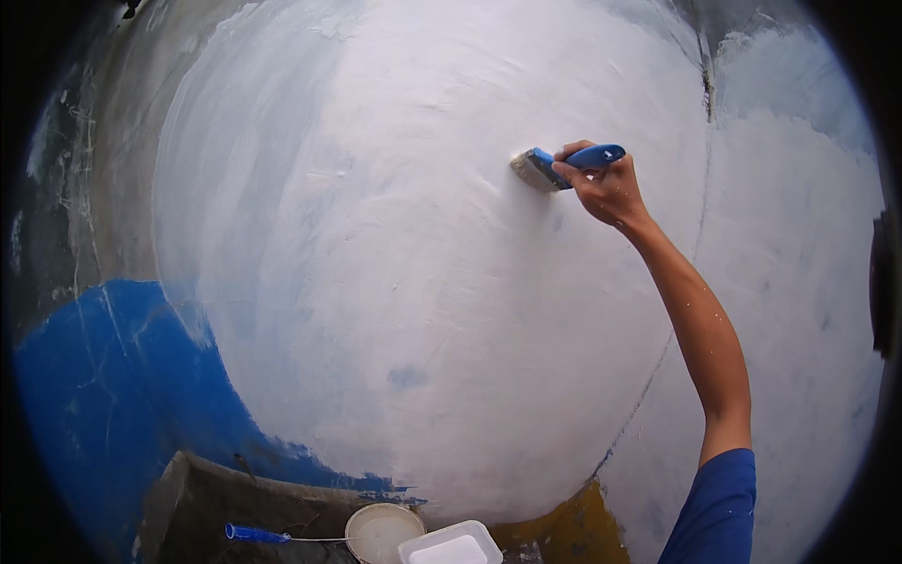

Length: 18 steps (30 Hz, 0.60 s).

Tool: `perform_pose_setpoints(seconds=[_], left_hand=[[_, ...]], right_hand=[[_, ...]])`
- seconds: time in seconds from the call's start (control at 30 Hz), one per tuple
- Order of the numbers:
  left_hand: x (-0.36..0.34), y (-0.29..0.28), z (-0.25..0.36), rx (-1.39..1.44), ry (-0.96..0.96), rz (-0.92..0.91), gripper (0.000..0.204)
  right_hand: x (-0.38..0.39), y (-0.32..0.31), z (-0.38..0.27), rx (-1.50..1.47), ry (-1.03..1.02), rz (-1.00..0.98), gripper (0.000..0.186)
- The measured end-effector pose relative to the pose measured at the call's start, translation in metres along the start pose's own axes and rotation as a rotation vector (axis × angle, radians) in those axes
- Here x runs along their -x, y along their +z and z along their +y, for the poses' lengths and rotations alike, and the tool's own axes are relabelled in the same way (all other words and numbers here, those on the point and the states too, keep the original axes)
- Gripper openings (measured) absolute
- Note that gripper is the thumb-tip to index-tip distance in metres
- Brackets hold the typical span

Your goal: The person paints a white wall using a brush, dipping it into a small white container held in their other hand.

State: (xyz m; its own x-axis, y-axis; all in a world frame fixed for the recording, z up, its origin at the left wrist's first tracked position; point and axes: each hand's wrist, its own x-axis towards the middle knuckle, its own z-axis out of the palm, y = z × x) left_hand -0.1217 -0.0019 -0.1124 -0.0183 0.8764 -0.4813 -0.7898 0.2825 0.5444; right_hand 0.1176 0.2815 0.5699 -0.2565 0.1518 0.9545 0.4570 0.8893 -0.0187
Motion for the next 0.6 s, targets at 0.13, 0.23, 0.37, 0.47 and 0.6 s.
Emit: perform_pose_setpoints(seconds=[0.13, 0.23, 0.37, 0.47, 0.6], left_hand=[[-0.005, 0.001, -0.011, -0.005, 0.032, -0.034, 0.041], [0.002, 0.013, -0.011, -0.018, 0.040, -0.026, 0.044], [0.022, 0.052, -0.001, -0.078, -0.014, -0.001, 0.045], [0.007, 0.035, -0.003, -0.116, -0.032, -0.005, 0.044], [0.027, 0.048, 0.004, -0.122, 0.003, 0.006, 0.039]], right_hand=[[-0.078, -0.073, 0.040, 0.610, -0.170, 0.542, 0.012], [-0.036, -0.033, 0.049, 0.566, -0.366, 0.396, 0.011], [0.088, 0.054, -0.024, 0.320, -0.595, -0.203, 0.019], [0.086, 0.064, -0.055, -0.029, -0.215, -0.532, 0.008], [-0.047, 0.008, -0.027, -0.044, 0.126, -0.160, 0.013]])
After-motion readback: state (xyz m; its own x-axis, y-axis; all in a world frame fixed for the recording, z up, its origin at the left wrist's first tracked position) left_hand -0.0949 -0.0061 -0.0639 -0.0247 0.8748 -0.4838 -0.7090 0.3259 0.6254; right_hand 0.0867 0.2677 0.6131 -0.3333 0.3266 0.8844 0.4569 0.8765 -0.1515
